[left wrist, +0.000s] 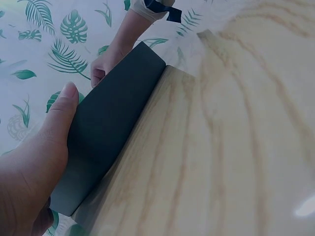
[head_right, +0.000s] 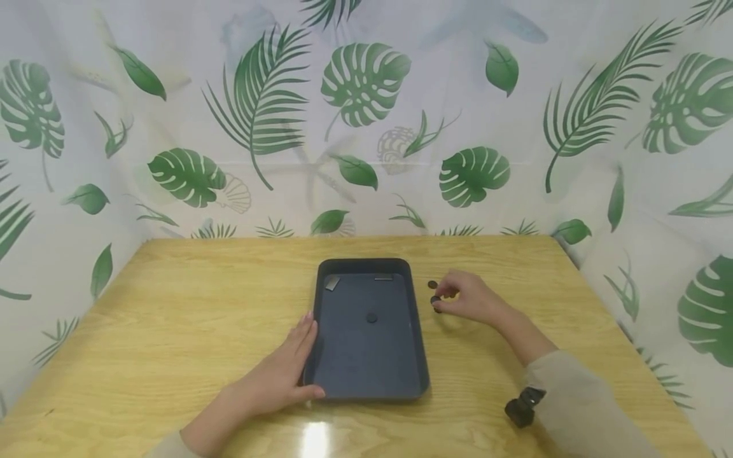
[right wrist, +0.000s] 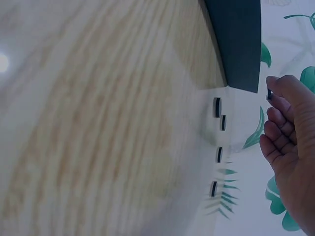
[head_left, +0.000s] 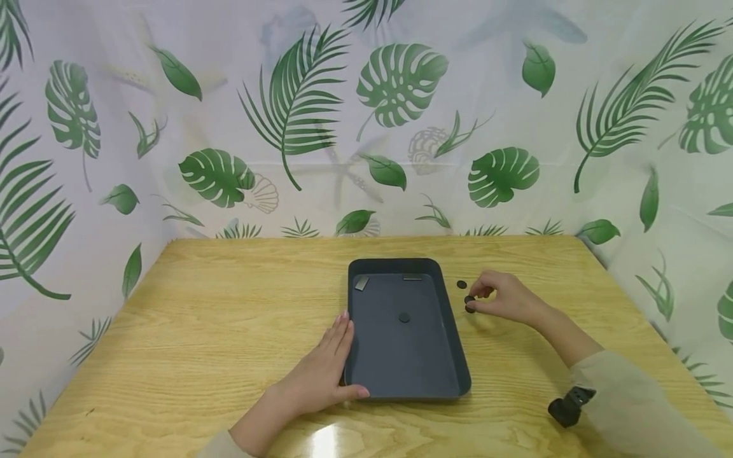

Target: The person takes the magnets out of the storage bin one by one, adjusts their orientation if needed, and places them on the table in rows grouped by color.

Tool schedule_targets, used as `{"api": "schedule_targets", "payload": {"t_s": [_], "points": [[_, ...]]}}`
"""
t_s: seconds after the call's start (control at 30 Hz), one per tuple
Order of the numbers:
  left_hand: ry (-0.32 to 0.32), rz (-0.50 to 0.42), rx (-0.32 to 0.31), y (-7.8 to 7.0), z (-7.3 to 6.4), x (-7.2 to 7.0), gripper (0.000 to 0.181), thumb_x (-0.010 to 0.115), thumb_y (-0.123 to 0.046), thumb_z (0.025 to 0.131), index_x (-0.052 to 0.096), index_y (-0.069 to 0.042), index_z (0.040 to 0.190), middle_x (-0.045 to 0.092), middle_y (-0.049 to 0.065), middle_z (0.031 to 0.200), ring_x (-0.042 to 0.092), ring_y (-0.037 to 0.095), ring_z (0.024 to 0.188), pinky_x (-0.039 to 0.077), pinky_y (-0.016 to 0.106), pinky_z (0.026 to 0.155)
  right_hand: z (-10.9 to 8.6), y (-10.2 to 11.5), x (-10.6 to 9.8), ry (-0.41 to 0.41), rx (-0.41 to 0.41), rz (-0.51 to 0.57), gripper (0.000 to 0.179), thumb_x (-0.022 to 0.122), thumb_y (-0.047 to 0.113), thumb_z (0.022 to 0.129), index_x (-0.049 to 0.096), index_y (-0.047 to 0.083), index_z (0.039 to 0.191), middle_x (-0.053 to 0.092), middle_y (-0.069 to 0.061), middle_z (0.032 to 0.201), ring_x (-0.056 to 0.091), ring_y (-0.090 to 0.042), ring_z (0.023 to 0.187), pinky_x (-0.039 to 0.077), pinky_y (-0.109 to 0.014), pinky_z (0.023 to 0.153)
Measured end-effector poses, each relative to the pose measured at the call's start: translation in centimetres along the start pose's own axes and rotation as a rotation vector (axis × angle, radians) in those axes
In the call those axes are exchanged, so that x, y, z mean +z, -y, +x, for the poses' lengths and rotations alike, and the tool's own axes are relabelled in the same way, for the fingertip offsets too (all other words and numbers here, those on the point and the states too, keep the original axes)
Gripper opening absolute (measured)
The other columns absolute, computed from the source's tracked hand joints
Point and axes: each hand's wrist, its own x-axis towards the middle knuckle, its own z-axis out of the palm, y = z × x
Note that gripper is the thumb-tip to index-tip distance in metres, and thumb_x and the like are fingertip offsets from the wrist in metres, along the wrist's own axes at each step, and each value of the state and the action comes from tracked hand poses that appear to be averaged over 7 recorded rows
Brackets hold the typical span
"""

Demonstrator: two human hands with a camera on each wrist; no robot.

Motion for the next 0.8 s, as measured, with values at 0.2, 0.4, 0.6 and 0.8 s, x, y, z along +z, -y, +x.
{"api": "schedule_targets", "payload": {"t_s": [0.2, 0.4, 0.6, 0.8], "points": [[-0.003, -0.002, 0.005, 0.1, 0.0, 0.1, 0.107, 0.051, -0.066, 0.085, 0.005, 0.005, 0.149, -0.009, 0.019, 0.157, -0.008, 0.027, 0.145, 0.010, 0.043, 0.117, -0.7, -0.9, 0.0, 0.007, 0.042, -0.018, 0.010, 0.075, 0.011, 0.080, 0.067, 0.011, 0.085, 0.057, 0.006, 0.079, 0.053, -0.008, 0.073, 0.051, -0.031, 0.066], [0.000, -0.008, 0.001, 0.2, 0.0, 0.1, 0.107, 0.051, -0.066, 0.085, 0.004, 0.005, 0.149, -0.011, 0.018, 0.157, -0.010, 0.026, 0.145, 0.010, 0.043, 0.117, -1.5, -1.7, -0.3, 0.023, 0.112, -0.013, 0.011, 0.074, 0.013, 0.082, 0.066, 0.008, 0.087, 0.057, 0.003, 0.081, 0.053, -0.011, 0.074, 0.050, -0.030, 0.067], [0.004, -0.015, 0.002, 0.1, 0.0, -0.1, 0.106, 0.051, -0.065, 0.085, 0.004, 0.005, 0.149, -0.011, 0.018, 0.157, -0.010, 0.026, 0.145, 0.010, 0.043, 0.117, -2.0, -2.7, -0.3, 0.030, 0.171, -0.019, 0.012, 0.074, 0.014, 0.082, 0.066, 0.007, 0.087, 0.056, 0.002, 0.079, 0.049, -0.008, 0.071, 0.046, -0.027, 0.062], [0.003, -0.009, 0.002, 0.1, 0.0, 0.0, 0.106, 0.051, -0.065, 0.085, 0.003, 0.005, 0.149, -0.011, 0.018, 0.157, -0.009, 0.027, 0.145, 0.009, 0.043, 0.117, -2.2, -3.9, 0.1, 0.044, 0.201, -0.020, 0.013, 0.073, 0.012, 0.082, 0.066, 0.004, 0.088, 0.055, 0.002, 0.078, 0.047, -0.007, 0.068, 0.043, -0.025, 0.059]]}}
